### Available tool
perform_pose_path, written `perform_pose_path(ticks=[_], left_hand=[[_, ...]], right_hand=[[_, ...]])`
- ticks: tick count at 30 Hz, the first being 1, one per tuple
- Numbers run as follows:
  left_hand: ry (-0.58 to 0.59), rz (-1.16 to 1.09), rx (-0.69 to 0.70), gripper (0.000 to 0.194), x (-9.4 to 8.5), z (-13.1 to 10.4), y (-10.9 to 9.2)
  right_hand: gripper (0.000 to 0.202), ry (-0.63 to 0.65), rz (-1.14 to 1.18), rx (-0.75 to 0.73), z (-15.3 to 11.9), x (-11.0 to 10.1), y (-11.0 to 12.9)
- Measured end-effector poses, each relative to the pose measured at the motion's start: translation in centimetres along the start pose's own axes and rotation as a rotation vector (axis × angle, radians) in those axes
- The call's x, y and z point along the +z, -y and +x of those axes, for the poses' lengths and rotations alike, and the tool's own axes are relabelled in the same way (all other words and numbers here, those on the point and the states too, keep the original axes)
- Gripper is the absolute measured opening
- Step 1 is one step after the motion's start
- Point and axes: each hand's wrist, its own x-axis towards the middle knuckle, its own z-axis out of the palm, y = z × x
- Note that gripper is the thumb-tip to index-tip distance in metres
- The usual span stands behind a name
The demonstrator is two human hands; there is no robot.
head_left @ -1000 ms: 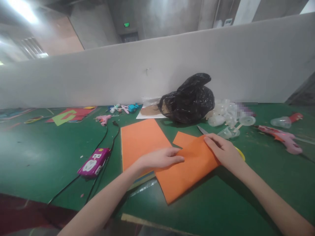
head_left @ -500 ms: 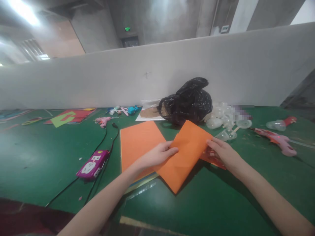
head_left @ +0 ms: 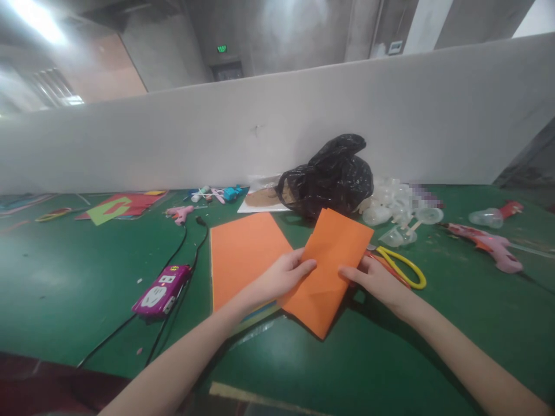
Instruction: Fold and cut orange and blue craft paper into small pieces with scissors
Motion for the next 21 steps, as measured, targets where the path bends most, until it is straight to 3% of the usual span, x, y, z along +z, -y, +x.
perform_pose_path(ticks=[9,13,19,21], left_hand=[[-0.028,-0.023,0.004,0.045,-0.4,0.5,0.7],[-0.045,-0.048,0.030,0.044,-0.7,0.8,0.9],[-0.079,-0.010,0.039,0.045,-0.8,0.8,1.0],[-0.075,-0.001,0.038,0.046,-0.9,0.8,1.0]], right_hand=[[0.039,-0.130,-0.124,0.019,0.2,-0.2,0.0],[0.036,-0.111,-0.051,0.009,0.4,-1.0,-0.2],[0.037,-0.173,-0.148,-0.046,0.1,-1.7,0.1],[0.033,-0.135,-0.087,-0.049,0.0,-1.6,0.1]])
